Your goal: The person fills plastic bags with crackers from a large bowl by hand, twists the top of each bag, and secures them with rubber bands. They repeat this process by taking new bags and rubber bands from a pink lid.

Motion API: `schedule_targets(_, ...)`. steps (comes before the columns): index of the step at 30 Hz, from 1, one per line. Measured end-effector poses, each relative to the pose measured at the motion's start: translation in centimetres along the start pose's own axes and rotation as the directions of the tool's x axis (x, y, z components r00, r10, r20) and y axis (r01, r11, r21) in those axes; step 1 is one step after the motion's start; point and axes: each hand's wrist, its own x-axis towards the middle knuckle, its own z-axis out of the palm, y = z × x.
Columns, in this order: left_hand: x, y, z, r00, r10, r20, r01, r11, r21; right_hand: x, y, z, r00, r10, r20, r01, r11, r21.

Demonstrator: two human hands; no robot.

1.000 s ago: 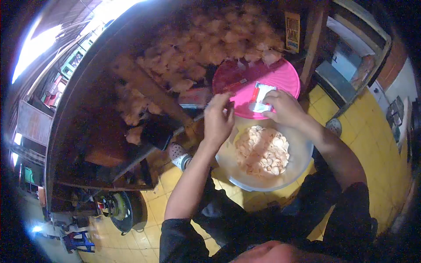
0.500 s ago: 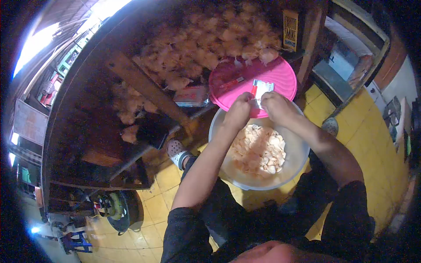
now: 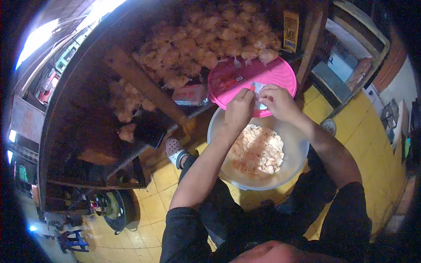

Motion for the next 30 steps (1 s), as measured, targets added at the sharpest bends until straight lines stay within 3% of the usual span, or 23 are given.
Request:
schedule_targets(2, 0.1, -0.1, 0.1, 0.999, 0.006, -0.037, -0.009, 0.998, -0.065, 0.2, 0.1, 0.0, 1.0, 0.025, -0.014, -0.02, 0.971, 0.24)
schedule_targets(5, 0.4, -0.6, 0.3, 0.994, 0.02, -0.104, -0.034, 0.99, -0.137, 0.4, -0.4, -0.9, 0.989, 0.147, -0.025, -0.133, 0.947, 0.291)
schedule_targets(9, 0.4, -0.9, 0.3, 0.995, -0.012, -0.103, -0.005, 0.987, -0.163, -0.2, -1.0, -1.2, 0.993, 0.117, -0.022, -0.114, 0.989, 0.097)
schedule_targets(14, 0.3, -0.8, 0.3, 0.993, 0.011, -0.115, -0.033, 0.981, -0.19, -0.7, -2.1, -0.9, 0.999, -0.034, -0.037, 0.03, 0.995, -0.095)
schedule_targets(18, 0.2, -0.6, -0.1, 0.995, 0.052, -0.088, -0.065, 0.985, -0.158, -0.7, -1.3, -0.4, 0.997, -0.078, -0.005, 0.077, 0.995, -0.067)
schedule_targets(21, 0.0, -0.8, 0.1, 0.999, 0.006, -0.05, -0.01, 0.996, -0.093, -0.3, -0.3, -0.3, 0.99, -0.106, -0.094, 0.104, 0.994, -0.03)
schedule_targets(23, -0.1, -2.1, 0.9, 0.998, -0.005, -0.069, -0.006, 0.989, -0.151, 0.1, -0.1, -0.5, 0.976, 0.181, -0.122, -0.136, 0.941, 0.311)
schedule_targets(24, -0.2, -2.7, 1.1, 0.996, -0.02, -0.087, 0.002, 0.978, -0.21, 0.3, -0.3, -1.0, 0.977, 0.177, -0.121, -0.133, 0.942, 0.307)
schedule_targets(26, -0.1, -3.5, 1.3, 0.997, -0.051, -0.064, 0.038, 0.982, -0.186, 0.8, -1.1, -2.8, 0.947, 0.307, -0.094, -0.148, 0.676, 0.722)
schedule_targets(28, 0.0, -4.0, 1.1, 0.996, -0.08, -0.044, 0.072, 0.985, -0.157, 0.8, -1.4, -4.3, 0.947, 0.305, -0.097, -0.129, 0.641, 0.757)
schedule_targets(30, 0.0, -4.0, 0.8, 0.999, -0.039, 0.0, 0.038, 0.979, -0.202, 0.8, -1.1, -5.5, 0.923, 0.375, -0.089, -0.078, 0.408, 0.91)
